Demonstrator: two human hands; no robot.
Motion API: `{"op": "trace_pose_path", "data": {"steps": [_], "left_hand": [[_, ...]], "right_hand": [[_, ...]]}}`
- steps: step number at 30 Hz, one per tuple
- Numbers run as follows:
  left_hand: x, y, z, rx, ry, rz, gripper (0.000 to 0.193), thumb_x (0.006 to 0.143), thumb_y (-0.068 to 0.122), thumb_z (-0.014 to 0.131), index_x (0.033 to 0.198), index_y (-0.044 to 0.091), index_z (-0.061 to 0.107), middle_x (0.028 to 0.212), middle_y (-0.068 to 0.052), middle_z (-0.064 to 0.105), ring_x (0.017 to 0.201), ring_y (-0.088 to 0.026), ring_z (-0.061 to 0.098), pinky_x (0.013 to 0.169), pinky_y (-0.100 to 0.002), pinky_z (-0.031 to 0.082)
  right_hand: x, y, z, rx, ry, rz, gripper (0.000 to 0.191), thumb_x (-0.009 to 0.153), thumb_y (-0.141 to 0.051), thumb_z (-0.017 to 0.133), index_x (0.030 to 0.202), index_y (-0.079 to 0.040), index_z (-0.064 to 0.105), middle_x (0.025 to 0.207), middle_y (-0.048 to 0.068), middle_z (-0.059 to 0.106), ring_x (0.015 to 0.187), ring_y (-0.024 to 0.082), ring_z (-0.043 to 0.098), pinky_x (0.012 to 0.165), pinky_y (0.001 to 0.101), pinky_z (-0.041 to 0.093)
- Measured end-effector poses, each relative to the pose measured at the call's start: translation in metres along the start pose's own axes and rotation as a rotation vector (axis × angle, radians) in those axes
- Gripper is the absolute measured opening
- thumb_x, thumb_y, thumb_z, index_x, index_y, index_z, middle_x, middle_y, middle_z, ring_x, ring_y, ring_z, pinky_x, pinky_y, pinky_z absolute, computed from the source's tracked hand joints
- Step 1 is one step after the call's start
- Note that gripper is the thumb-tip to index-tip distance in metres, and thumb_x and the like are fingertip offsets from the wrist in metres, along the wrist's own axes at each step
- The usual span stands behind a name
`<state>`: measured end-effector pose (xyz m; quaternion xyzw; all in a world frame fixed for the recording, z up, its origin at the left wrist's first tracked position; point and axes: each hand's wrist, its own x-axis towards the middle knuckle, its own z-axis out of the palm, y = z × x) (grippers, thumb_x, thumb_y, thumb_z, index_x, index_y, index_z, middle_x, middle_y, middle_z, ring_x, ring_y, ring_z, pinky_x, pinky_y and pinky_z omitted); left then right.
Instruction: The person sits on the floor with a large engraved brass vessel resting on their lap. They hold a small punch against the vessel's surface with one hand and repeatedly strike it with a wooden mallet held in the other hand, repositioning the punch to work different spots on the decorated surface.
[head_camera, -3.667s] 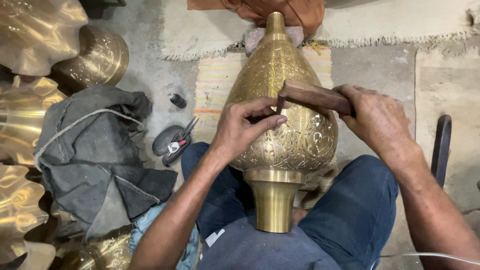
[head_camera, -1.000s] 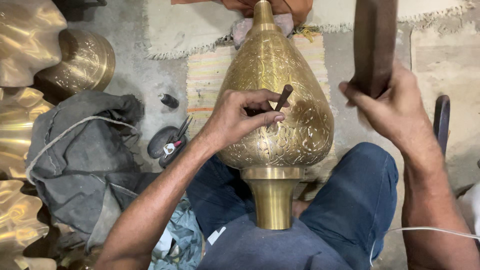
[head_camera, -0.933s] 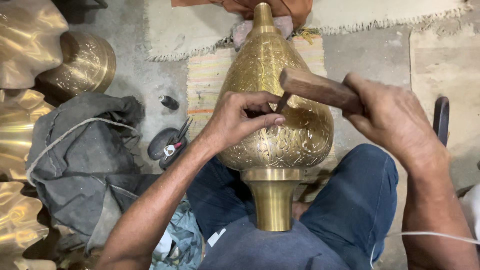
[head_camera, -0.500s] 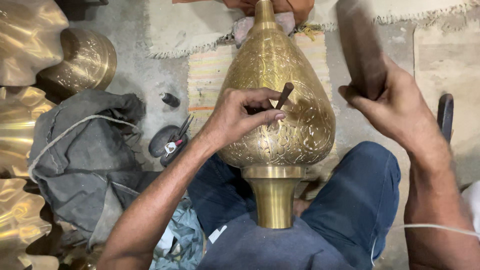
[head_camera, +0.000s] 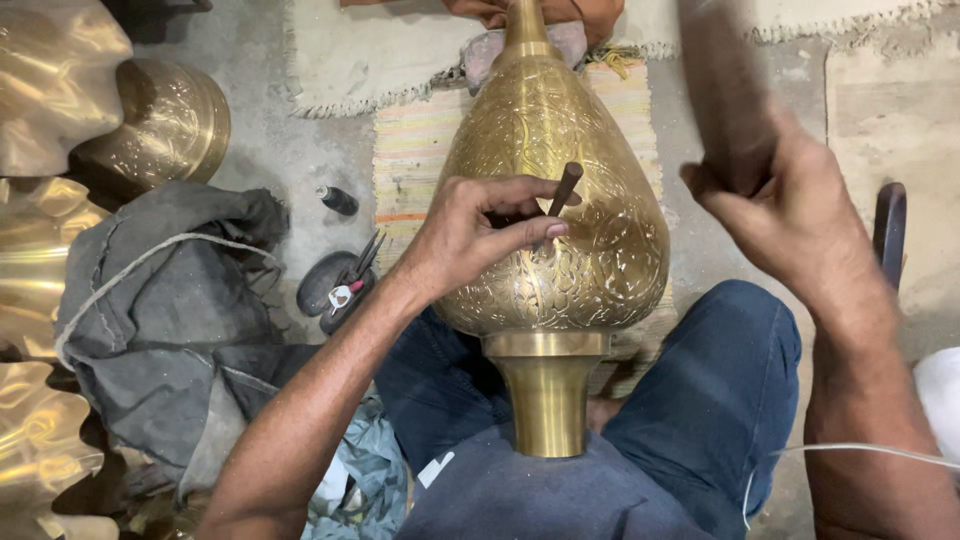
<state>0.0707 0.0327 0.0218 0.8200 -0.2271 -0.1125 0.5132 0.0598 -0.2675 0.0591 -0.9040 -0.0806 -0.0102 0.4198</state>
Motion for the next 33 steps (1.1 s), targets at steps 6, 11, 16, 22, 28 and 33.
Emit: {"op": "trace_pose_path", "data": {"steps": [6, 11, 16, 22, 28, 33], "left_hand": [[-0.001, 0.004, -0.002, -0.042, -0.007, 0.006, 0.039, 0.093, 0.027, 0.078, 0.123, 0.003, 0.071, 0.096, -0.009, 0.082, 0.085, -0.014, 0.082, 0.078, -0.032, 0.066], [0.0, -0.001, 0.0, 0.098, 0.017, 0.029, 0.038, 0.092, 0.029, 0.077, 0.121, 0.005, 0.074, 0.092, -0.008, 0.082, 0.078, -0.013, 0.081, 0.072, -0.032, 0.067], [0.0, -0.004, 0.001, 0.078, 0.016, 0.019, 0.038, 0.092, 0.03, 0.078, 0.121, 0.005, 0.073, 0.09, -0.008, 0.082, 0.077, -0.013, 0.081, 0.072, -0.033, 0.067], [-0.002, -0.001, 0.001, 0.004, -0.009, -0.017, 0.037, 0.092, 0.029, 0.076, 0.121, 0.006, 0.073, 0.089, -0.007, 0.082, 0.078, -0.013, 0.081, 0.072, -0.033, 0.068], [-0.002, -0.001, 0.001, 0.022, 0.022, 0.033, 0.038, 0.095, 0.029, 0.074, 0.125, 0.005, 0.071, 0.098, -0.008, 0.082, 0.08, -0.013, 0.081, 0.074, -0.034, 0.067], [0.0, 0.0, -0.001, 0.103, 0.034, 0.089, 0.039, 0.093, 0.029, 0.078, 0.124, 0.004, 0.073, 0.098, -0.01, 0.082, 0.081, -0.015, 0.08, 0.074, -0.033, 0.065]], "right_hand": [[0.0, -0.003, 0.0, 0.07, -0.037, -0.015, 0.035, 0.095, -0.01, 0.077, 0.124, -0.007, 0.057, 0.096, 0.015, 0.07, 0.088, 0.031, 0.068, 0.077, 0.0428, 0.055], [-0.004, 0.009, -0.001, -0.506, -0.034, -0.158, 0.033, 0.09, -0.011, 0.08, 0.117, -0.006, 0.061, 0.092, 0.014, 0.071, 0.086, 0.029, 0.071, 0.077, 0.0422, 0.057], [-0.002, 0.012, 0.0, -0.297, -0.002, -0.101, 0.029, 0.092, -0.013, 0.079, 0.111, -0.007, 0.058, 0.09, 0.012, 0.071, 0.086, 0.027, 0.072, 0.073, 0.0406, 0.059], [0.004, 0.013, 0.002, -0.107, -0.116, 0.048, 0.03, 0.092, -0.014, 0.08, 0.114, -0.008, 0.06, 0.085, 0.01, 0.073, 0.079, 0.025, 0.072, 0.07, 0.0402, 0.057], [0.003, 0.017, 0.003, 0.124, 0.148, -0.191, 0.011, 0.109, -0.002, 0.071, 0.111, -0.006, 0.062, 0.098, 0.008, 0.074, 0.087, 0.02, 0.075, 0.084, 0.0364, 0.064], [0.006, 0.021, 0.005, -0.055, -0.064, -0.27, 0.037, 0.083, 0.004, 0.07, 0.118, 0.004, 0.06, 0.095, 0.017, 0.074, 0.083, 0.024, 0.072, 0.072, 0.041, 0.059]]}}
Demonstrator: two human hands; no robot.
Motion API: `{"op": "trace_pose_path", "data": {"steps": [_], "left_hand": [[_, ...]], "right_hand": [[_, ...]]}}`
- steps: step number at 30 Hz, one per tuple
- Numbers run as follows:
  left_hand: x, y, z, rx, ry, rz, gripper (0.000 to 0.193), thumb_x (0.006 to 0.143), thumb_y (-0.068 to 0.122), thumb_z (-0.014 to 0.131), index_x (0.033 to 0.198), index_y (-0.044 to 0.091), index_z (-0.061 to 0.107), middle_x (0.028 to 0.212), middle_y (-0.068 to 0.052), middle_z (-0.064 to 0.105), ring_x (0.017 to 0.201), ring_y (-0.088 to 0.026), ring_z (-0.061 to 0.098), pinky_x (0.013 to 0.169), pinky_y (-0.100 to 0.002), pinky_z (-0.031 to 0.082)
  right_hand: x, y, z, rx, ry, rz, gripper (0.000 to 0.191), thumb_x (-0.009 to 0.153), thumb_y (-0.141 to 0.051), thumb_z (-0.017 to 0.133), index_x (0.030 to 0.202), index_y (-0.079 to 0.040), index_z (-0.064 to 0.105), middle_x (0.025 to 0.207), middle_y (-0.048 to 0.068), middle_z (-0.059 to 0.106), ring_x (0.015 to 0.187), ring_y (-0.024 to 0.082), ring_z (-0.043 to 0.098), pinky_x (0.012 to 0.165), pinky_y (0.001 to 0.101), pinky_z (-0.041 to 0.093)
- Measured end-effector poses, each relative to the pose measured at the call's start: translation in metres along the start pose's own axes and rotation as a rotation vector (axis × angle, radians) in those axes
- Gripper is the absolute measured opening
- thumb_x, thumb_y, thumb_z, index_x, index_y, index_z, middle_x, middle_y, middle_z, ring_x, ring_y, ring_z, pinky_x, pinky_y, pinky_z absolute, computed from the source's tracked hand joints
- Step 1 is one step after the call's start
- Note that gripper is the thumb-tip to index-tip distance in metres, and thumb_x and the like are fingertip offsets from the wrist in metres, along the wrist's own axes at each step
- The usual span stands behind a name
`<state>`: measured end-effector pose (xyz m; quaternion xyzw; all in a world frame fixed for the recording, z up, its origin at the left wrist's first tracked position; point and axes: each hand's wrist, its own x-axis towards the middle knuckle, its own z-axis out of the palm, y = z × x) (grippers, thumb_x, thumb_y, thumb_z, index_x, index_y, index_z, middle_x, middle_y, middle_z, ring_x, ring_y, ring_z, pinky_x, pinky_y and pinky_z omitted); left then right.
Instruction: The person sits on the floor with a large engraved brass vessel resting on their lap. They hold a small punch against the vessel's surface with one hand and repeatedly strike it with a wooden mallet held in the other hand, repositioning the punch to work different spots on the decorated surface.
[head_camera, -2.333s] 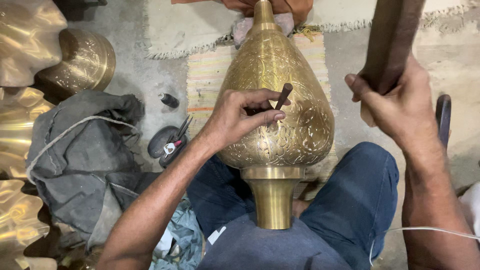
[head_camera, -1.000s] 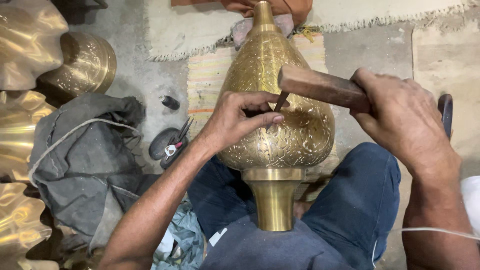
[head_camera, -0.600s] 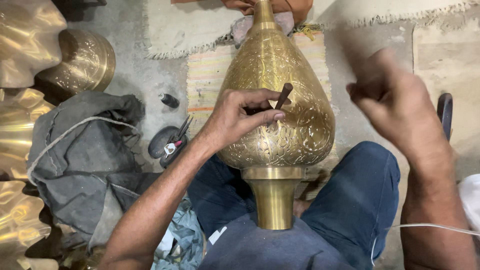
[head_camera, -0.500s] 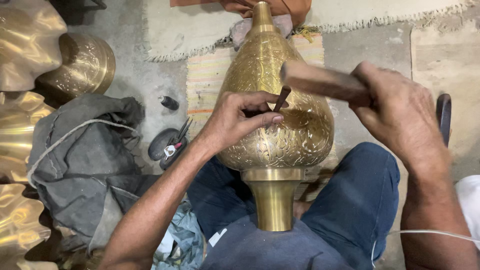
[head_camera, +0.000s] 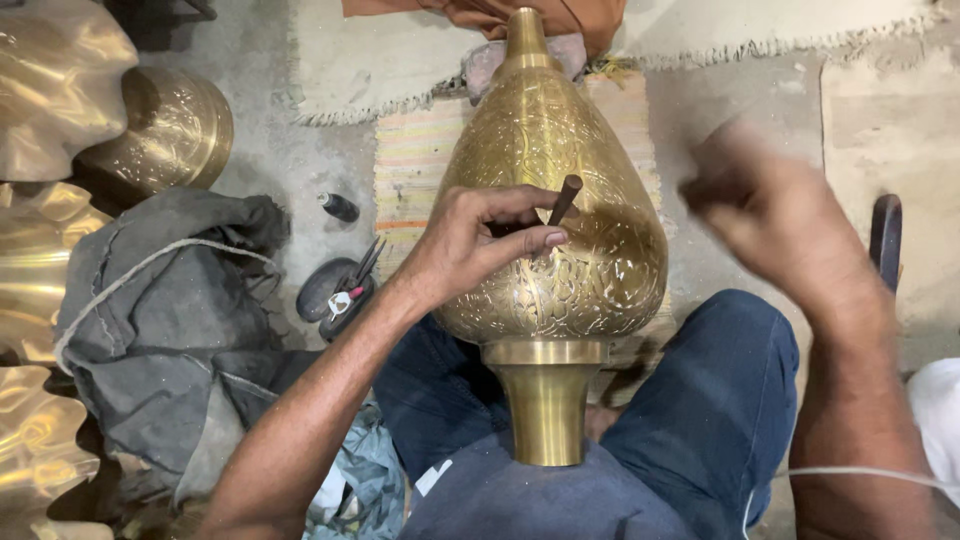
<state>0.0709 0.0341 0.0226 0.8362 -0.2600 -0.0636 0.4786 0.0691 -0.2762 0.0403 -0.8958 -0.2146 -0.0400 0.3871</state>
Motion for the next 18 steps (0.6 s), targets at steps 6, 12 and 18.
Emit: {"op": "trace_pose_path", "data": {"steps": [6, 12, 18], "left_hand": [[0.0, 0.004, 0.001, -0.165, -0.056, -0.139, 0.04, 0.094, 0.03, 0.074, 0.126, 0.006, 0.072, 0.092, -0.007, 0.083, 0.078, -0.012, 0.079, 0.071, -0.03, 0.065], [0.0, 0.006, 0.001, -0.036, 0.004, 0.015, 0.038, 0.096, 0.028, 0.077, 0.123, 0.003, 0.073, 0.105, -0.011, 0.08, 0.085, -0.013, 0.079, 0.074, -0.03, 0.065], [0.0, 0.004, 0.001, -0.088, -0.021, -0.065, 0.042, 0.094, 0.034, 0.075, 0.124, 0.004, 0.073, 0.101, -0.01, 0.082, 0.084, -0.015, 0.081, 0.074, -0.033, 0.065]], "right_hand": [[-0.009, 0.001, 0.001, 0.23, 0.328, 0.22, 0.02, 0.109, -0.014, 0.077, 0.108, 0.0, 0.063, 0.088, 0.014, 0.071, 0.073, 0.022, 0.071, 0.068, 0.0366, 0.059], [-0.006, -0.006, -0.003, -0.564, -0.044, -0.125, 0.037, 0.072, -0.013, 0.083, 0.104, 0.0, 0.069, 0.07, 0.014, 0.072, 0.06, 0.029, 0.069, 0.051, 0.0417, 0.055], [-0.004, -0.014, 0.0, 0.344, 0.265, 0.333, 0.011, 0.108, -0.013, 0.071, 0.103, -0.004, 0.065, 0.082, 0.01, 0.072, 0.075, 0.017, 0.075, 0.067, 0.0312, 0.064]]}}
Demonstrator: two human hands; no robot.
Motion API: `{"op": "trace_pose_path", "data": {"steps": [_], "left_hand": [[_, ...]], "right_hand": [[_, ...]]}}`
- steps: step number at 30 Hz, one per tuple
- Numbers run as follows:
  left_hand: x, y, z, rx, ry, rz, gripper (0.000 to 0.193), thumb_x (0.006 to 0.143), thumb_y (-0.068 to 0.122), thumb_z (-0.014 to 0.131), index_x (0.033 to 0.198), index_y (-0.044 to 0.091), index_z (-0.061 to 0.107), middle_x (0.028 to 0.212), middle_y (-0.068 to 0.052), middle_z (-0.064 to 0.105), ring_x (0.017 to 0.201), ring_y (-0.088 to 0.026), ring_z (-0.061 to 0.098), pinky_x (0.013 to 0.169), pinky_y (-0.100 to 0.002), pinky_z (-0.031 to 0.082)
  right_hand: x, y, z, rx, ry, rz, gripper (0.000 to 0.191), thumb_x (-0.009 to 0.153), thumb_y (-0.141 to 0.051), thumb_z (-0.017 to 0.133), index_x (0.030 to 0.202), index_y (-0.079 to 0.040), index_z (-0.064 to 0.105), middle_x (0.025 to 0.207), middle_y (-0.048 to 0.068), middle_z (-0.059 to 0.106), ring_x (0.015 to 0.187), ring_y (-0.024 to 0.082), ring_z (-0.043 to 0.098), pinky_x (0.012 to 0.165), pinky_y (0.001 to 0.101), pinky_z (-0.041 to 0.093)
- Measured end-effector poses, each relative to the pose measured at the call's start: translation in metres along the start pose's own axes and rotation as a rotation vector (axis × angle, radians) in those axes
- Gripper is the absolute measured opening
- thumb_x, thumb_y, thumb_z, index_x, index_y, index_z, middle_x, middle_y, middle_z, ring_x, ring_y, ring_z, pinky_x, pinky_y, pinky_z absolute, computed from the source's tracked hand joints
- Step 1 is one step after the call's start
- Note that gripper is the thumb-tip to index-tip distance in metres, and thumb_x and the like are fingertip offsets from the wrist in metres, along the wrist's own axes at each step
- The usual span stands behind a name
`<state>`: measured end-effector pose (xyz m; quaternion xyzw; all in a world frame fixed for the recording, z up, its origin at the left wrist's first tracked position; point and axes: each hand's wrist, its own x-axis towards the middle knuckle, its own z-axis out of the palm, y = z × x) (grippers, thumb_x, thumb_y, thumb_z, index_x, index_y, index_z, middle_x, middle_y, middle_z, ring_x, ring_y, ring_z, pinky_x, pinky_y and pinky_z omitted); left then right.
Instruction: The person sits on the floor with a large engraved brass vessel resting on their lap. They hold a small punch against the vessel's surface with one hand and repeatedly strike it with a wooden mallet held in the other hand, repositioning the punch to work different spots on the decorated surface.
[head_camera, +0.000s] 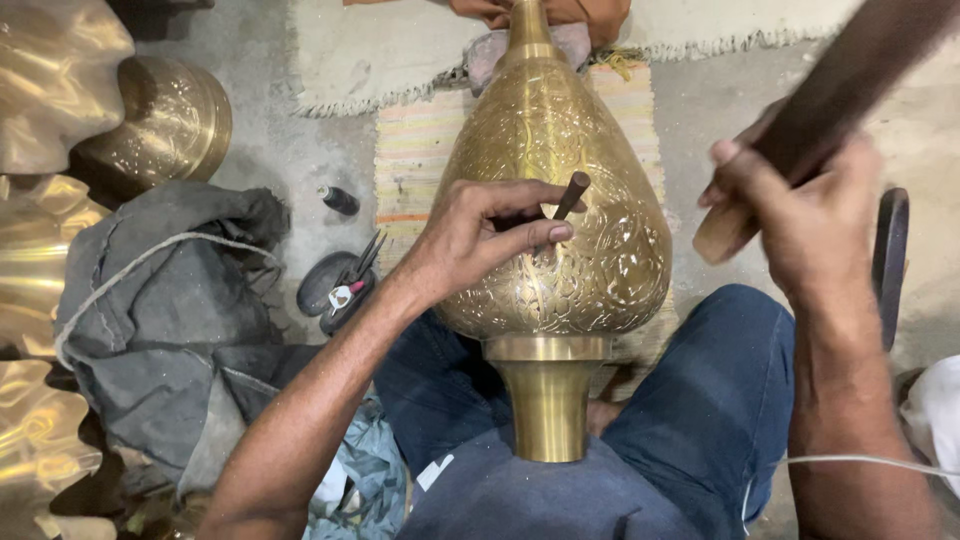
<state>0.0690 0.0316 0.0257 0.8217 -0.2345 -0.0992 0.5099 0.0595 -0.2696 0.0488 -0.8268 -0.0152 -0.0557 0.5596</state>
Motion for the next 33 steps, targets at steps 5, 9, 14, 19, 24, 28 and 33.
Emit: {"op": "trace_pose_path", "data": {"steps": [5, 9, 14, 19, 24, 28, 33], "left_hand": [[0.001, 0.0, -0.001, 0.019, -0.024, 0.003, 0.042, 0.093, 0.034, 0.074, 0.124, 0.006, 0.073, 0.101, -0.009, 0.082, 0.084, -0.015, 0.08, 0.074, -0.033, 0.065], [0.002, 0.002, -0.001, -0.025, -0.045, -0.031, 0.04, 0.094, 0.033, 0.073, 0.125, 0.007, 0.072, 0.102, -0.007, 0.081, 0.082, -0.014, 0.081, 0.074, -0.032, 0.067], [0.002, 0.003, -0.002, -0.003, -0.043, 0.017, 0.039, 0.095, 0.031, 0.073, 0.126, 0.007, 0.073, 0.107, -0.009, 0.081, 0.088, -0.016, 0.08, 0.078, -0.033, 0.066], [0.001, 0.002, -0.003, 0.048, -0.038, 0.088, 0.037, 0.096, 0.03, 0.073, 0.125, 0.007, 0.073, 0.109, -0.009, 0.081, 0.092, -0.017, 0.08, 0.082, -0.034, 0.065], [0.0, -0.004, -0.003, -0.018, -0.04, 0.068, 0.038, 0.098, 0.029, 0.071, 0.129, 0.006, 0.07, 0.114, -0.01, 0.079, 0.096, -0.017, 0.08, 0.085, -0.034, 0.067], [0.0, -0.008, 0.002, -0.025, -0.056, 0.078, 0.037, 0.097, 0.029, 0.071, 0.127, 0.006, 0.071, 0.113, -0.01, 0.08, 0.095, -0.019, 0.08, 0.087, -0.036, 0.066], [-0.002, -0.009, 0.003, 0.039, -0.036, 0.113, 0.038, 0.098, 0.031, 0.07, 0.126, 0.007, 0.072, 0.114, -0.009, 0.079, 0.097, -0.018, 0.08, 0.089, -0.036, 0.066]], "right_hand": [[0.001, 0.0, 0.0, -0.587, -0.089, -0.382, 0.012, 0.092, -0.004, 0.069, 0.102, 0.0, 0.064, 0.08, 0.012, 0.071, 0.071, 0.023, 0.07, 0.065, 0.0392, 0.057], [0.001, 0.004, 0.0, -0.102, -0.093, -0.031, 0.008, 0.104, -0.01, 0.072, 0.105, -0.005, 0.066, 0.089, 0.006, 0.071, 0.076, 0.016, 0.072, 0.07, 0.0347, 0.061], [-0.003, 0.003, 0.0, -0.391, -0.112, -0.129, 0.016, 0.099, -0.009, 0.077, 0.108, -0.003, 0.064, 0.087, 0.012, 0.072, 0.077, 0.021, 0.072, 0.068, 0.0372, 0.058], [-0.004, -0.002, 0.003, -0.767, -0.19, -0.283, 0.025, 0.086, -0.005, 0.075, 0.107, -0.004, 0.062, 0.093, 0.012, 0.075, 0.086, 0.025, 0.074, 0.08, 0.0417, 0.058], [-0.005, 0.0, 0.006, -0.558, -0.196, -0.364, 0.036, 0.08, 0.007, 0.074, 0.113, 0.003, 0.061, 0.099, 0.022, 0.073, 0.088, 0.03, 0.074, 0.074, 0.041, 0.061], [-0.008, -0.001, 0.005, -0.6, -0.099, -0.299, 0.025, 0.095, -0.004, 0.078, 0.112, -0.001, 0.059, 0.097, 0.018, 0.072, 0.087, 0.028, 0.072, 0.077, 0.0416, 0.06], [-0.009, -0.012, 0.003, -1.015, -0.126, -0.383, 0.028, 0.085, -0.007, 0.082, 0.104, -0.002, 0.062, 0.081, 0.015, 0.069, 0.077, 0.029, 0.071, 0.071, 0.0445, 0.059]]}}
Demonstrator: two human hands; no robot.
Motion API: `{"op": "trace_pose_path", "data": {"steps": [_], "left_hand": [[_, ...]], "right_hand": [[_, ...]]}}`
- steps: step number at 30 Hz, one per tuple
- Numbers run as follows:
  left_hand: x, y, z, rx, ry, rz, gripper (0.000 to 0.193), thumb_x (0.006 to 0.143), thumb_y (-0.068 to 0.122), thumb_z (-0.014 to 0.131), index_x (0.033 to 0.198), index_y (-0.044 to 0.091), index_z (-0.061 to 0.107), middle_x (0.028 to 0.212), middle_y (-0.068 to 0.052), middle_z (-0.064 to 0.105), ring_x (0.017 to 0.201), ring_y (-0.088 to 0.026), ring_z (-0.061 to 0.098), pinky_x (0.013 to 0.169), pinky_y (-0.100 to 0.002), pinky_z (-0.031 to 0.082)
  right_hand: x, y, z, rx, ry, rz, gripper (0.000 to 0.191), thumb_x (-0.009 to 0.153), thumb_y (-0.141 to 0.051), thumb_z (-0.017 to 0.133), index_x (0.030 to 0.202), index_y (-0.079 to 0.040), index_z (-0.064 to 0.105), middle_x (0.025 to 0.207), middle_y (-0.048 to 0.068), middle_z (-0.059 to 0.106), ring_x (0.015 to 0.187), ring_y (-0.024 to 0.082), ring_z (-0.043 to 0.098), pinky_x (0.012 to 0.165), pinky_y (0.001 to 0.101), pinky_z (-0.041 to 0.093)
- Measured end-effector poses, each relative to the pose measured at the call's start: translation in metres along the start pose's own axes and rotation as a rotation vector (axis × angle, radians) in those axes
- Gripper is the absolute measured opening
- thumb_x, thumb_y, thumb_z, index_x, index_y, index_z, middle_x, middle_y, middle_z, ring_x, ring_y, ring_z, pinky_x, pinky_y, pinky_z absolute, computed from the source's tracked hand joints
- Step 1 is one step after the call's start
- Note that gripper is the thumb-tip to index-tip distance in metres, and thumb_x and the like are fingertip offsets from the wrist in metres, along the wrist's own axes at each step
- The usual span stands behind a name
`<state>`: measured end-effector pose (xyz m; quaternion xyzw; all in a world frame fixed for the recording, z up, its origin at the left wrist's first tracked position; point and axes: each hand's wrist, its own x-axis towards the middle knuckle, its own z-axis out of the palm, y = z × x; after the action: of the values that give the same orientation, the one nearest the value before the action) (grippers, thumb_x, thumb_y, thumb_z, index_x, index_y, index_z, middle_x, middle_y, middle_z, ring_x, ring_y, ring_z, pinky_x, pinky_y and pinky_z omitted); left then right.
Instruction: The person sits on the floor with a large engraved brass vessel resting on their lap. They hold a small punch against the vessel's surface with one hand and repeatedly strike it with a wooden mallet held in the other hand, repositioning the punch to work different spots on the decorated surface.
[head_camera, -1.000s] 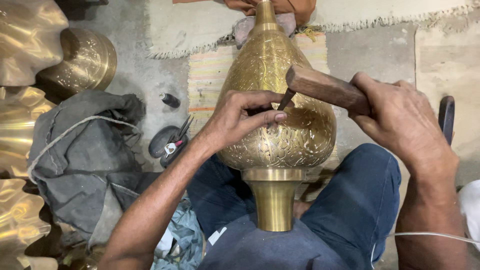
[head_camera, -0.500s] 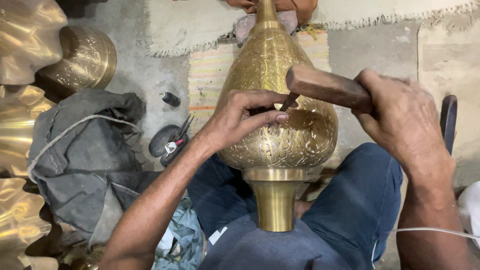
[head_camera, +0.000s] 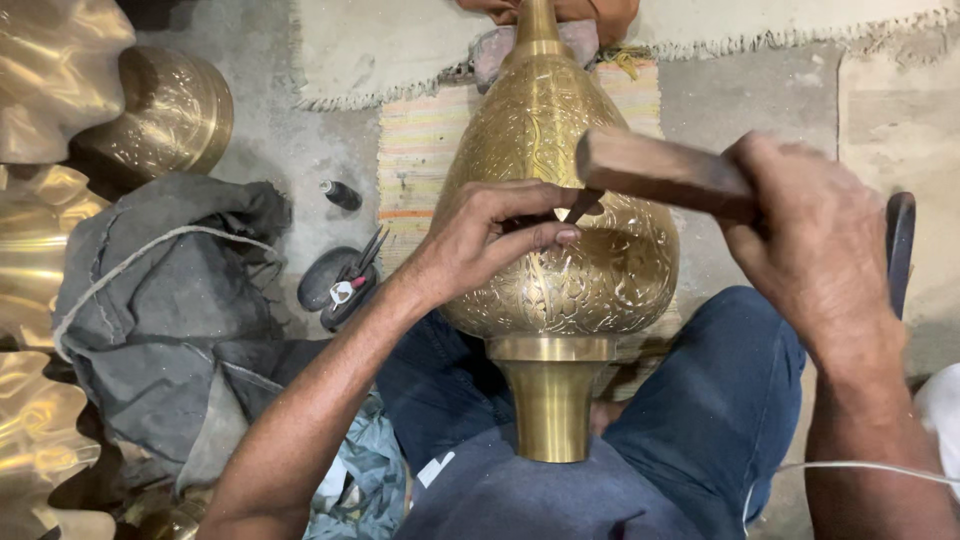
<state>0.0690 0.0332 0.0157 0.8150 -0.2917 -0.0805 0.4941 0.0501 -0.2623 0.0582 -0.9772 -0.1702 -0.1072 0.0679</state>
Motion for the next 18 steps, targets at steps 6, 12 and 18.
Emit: {"op": "trace_pose_path", "data": {"steps": [6, 12, 18], "left_hand": [[-0.001, 0.005, -0.001, 0.034, 0.078, 0.007, 0.035, 0.098, 0.027, 0.075, 0.125, 0.004, 0.072, 0.109, -0.01, 0.08, 0.096, -0.017, 0.08, 0.084, -0.035, 0.066], [-0.001, 0.009, -0.001, -0.079, 0.079, -0.087, 0.036, 0.095, 0.029, 0.077, 0.122, 0.005, 0.074, 0.096, -0.007, 0.082, 0.08, -0.012, 0.08, 0.072, -0.028, 0.065], [0.0, 0.008, -0.003, 0.022, 0.092, -0.016, 0.035, 0.096, 0.028, 0.076, 0.122, 0.004, 0.074, 0.097, -0.008, 0.082, 0.082, -0.012, 0.08, 0.072, -0.029, 0.063]], "right_hand": [[-0.011, 0.012, 0.001, -0.082, 0.144, -0.119, 0.025, 0.087, -0.01, 0.08, 0.106, -0.007, 0.064, 0.086, 0.011, 0.069, 0.077, 0.027, 0.069, 0.072, 0.041, 0.059], [-0.014, 0.027, 0.017, 1.391, 0.425, 0.288, 0.01, 0.109, -0.009, 0.066, 0.11, -0.005, 0.058, 0.087, 0.005, 0.06, 0.083, 0.018, 0.065, 0.085, 0.0357, 0.058], [-0.003, 0.031, -0.001, 0.014, -0.05, -0.128, 0.031, 0.075, -0.007, 0.085, 0.099, -0.001, 0.066, 0.073, 0.013, 0.069, 0.067, 0.03, 0.07, 0.057, 0.0424, 0.054]]}}
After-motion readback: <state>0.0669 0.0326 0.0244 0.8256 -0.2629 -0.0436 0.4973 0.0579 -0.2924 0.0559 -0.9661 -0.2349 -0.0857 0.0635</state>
